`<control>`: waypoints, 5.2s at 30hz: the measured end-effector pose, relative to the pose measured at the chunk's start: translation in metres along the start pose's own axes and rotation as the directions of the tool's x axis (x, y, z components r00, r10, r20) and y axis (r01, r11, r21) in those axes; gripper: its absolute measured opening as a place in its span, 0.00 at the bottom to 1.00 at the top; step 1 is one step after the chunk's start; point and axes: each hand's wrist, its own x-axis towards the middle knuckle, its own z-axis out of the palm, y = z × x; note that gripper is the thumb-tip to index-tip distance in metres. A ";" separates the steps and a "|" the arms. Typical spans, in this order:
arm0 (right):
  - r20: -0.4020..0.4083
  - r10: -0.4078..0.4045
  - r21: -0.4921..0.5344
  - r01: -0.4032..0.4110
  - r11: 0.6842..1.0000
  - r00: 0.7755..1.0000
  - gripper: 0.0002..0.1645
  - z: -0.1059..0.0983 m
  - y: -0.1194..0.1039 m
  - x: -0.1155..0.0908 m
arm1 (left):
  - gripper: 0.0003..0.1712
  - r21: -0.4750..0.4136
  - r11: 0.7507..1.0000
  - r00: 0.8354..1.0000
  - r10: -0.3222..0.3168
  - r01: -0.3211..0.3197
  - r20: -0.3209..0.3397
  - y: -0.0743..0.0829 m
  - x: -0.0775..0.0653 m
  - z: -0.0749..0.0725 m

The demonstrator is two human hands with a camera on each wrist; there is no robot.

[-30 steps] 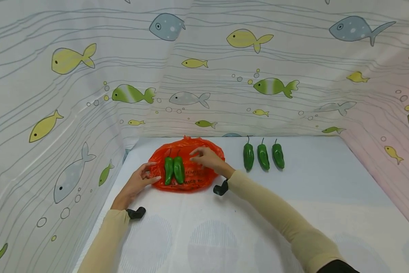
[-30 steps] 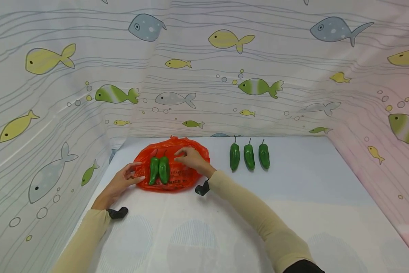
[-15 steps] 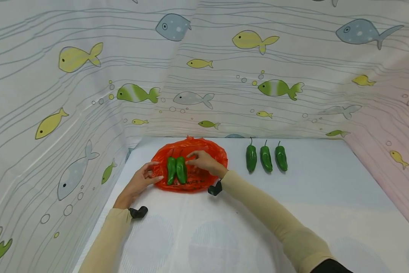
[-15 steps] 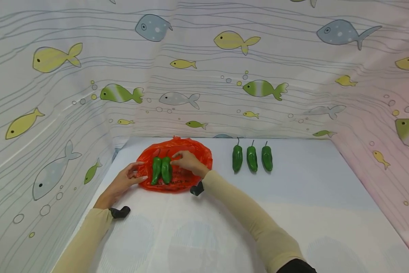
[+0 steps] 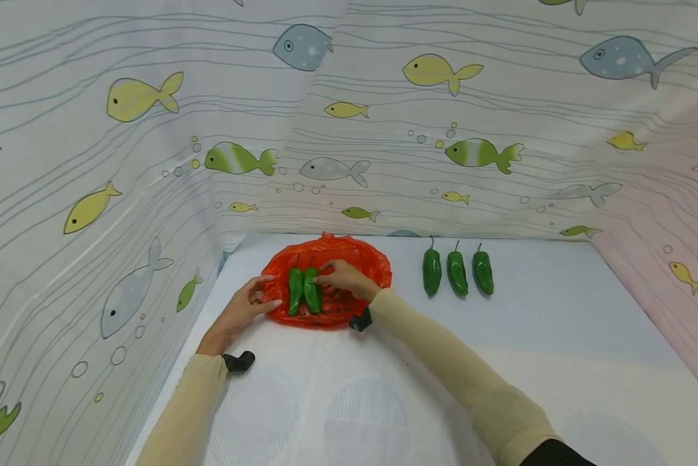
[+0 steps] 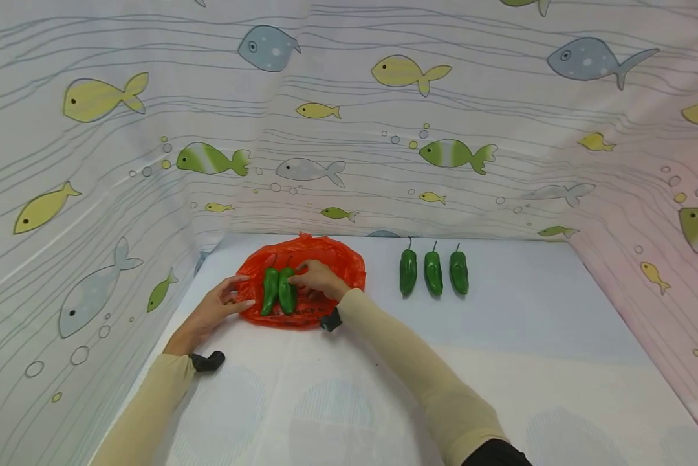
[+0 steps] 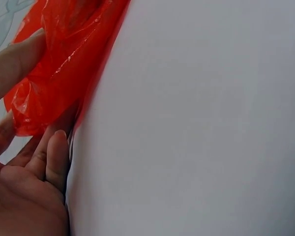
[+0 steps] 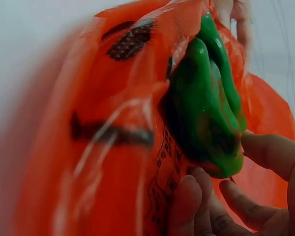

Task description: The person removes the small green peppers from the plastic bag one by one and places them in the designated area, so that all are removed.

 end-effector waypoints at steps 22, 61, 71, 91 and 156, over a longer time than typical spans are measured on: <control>-0.113 0.083 -0.222 -0.106 0.969 0.990 0.23 0.018 -0.013 0.020 | 0.40 -0.015 1.000 1.000 0.022 -0.022 0.012 0.003 -0.001 0.000; -0.065 -0.044 0.007 0.044 0.999 0.997 0.15 -0.009 -0.019 -0.002 | 0.40 0.005 0.998 0.998 -0.059 0.059 0.020 0.019 -0.006 0.003; -0.004 -0.043 0.022 0.043 0.999 0.999 0.16 -0.016 -0.019 -0.013 | 0.39 0.009 0.999 0.999 -0.045 0.045 0.014 0.019 -0.007 0.004; -0.004 -0.070 -0.037 0.069 0.997 0.998 0.19 -0.032 -0.018 -0.031 | 0.43 0.009 1.000 1.000 -0.026 0.026 0.007 0.004 0.001 0.004; -0.158 -0.086 -0.051 0.079 0.996 0.984 0.25 -0.119 0.014 -0.100 | 0.44 -0.002 0.999 0.999 -0.045 0.045 0.012 0.003 0.004 0.004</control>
